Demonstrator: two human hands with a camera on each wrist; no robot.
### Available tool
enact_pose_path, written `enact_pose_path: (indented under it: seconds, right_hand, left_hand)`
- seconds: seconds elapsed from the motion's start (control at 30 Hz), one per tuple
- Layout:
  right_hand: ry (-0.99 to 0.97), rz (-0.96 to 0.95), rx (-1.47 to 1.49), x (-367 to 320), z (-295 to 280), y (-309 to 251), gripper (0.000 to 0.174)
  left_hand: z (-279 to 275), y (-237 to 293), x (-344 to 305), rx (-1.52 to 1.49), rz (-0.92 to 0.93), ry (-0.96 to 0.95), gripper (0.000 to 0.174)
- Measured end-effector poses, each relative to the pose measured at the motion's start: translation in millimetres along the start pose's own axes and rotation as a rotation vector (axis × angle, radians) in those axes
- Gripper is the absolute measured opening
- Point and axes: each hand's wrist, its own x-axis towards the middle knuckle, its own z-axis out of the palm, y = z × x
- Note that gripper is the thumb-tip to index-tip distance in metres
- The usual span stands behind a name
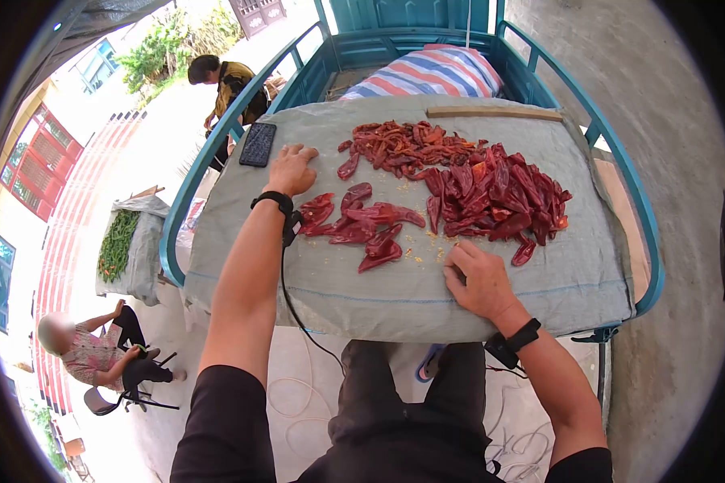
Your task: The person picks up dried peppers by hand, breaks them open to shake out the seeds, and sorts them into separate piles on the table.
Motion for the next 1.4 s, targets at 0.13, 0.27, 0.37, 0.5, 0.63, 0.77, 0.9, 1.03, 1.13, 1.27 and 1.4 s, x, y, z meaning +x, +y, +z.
enact_pose_path:
  seconds: [0.13,0.27,0.37,0.5,0.63,0.77,0.9,1.03,1.13,1.27,1.4]
  right_hand:
    - [-0.056,0.027,-0.005,0.0,-2.5,-0.7,0.012]
    - [-0.046,0.025,-0.003,-0.3,-1.5,0.2,0.012]
    - [-0.043,0.026,0.002,-1.4,-0.7,0.5,0.012]
    - [-0.05,0.033,0.004,-0.4,-2.8,-1.2,0.012]
    - [-0.04,0.015,0.011,-2.0,-2.0,1.1,0.013]
    - [-0.022,0.018,0.013,-3.9,0.1,3.0,0.012]
    - [-0.025,0.011,0.014,-4.4,2.2,6.6,0.012]
    - [0.013,0.001,0.001,-5.7,3.9,6.5,0.013]
    - [-0.003,0.011,0.004,-5.6,4.1,7.5,0.012]
    - [0.009,0.011,0.015,-7.0,4.6,8.6,0.011]
    - [0.027,0.008,0.008,-7.9,5.6,8.9,0.012]
  left_hand:
    - [14.8,1.8,1.7,0.009,-0.047,-0.073,0.051]
    - [15.8,-1.9,-1.2,-0.026,-0.02,-0.054,0.05]
    - [2.7,12.6,-11.5,-0.238,0.021,0.151,0.045]
    - [-27.7,60.3,-25.1,-0.285,0.146,0.169,0.039]
    - [-19.1,79.4,-21.0,-0.198,0.195,0.055,0.034]
    - [9.8,75.3,-5.7,-0.197,0.148,0.093,0.023]
    - [7.4,63.3,-4.9,-0.179,0.127,0.15,0.028]
    - [-24.4,73.8,-12.7,-0.258,0.104,0.218,0.026]
    - [-54.0,97.8,-19.7,-0.376,0.155,0.254,0.024]
    - [-89.2,156.5,-29.6,-0.602,0.182,0.158,0.027]
    - [-84.7,208.0,-35.7,-0.812,0.209,0.112,0.033]
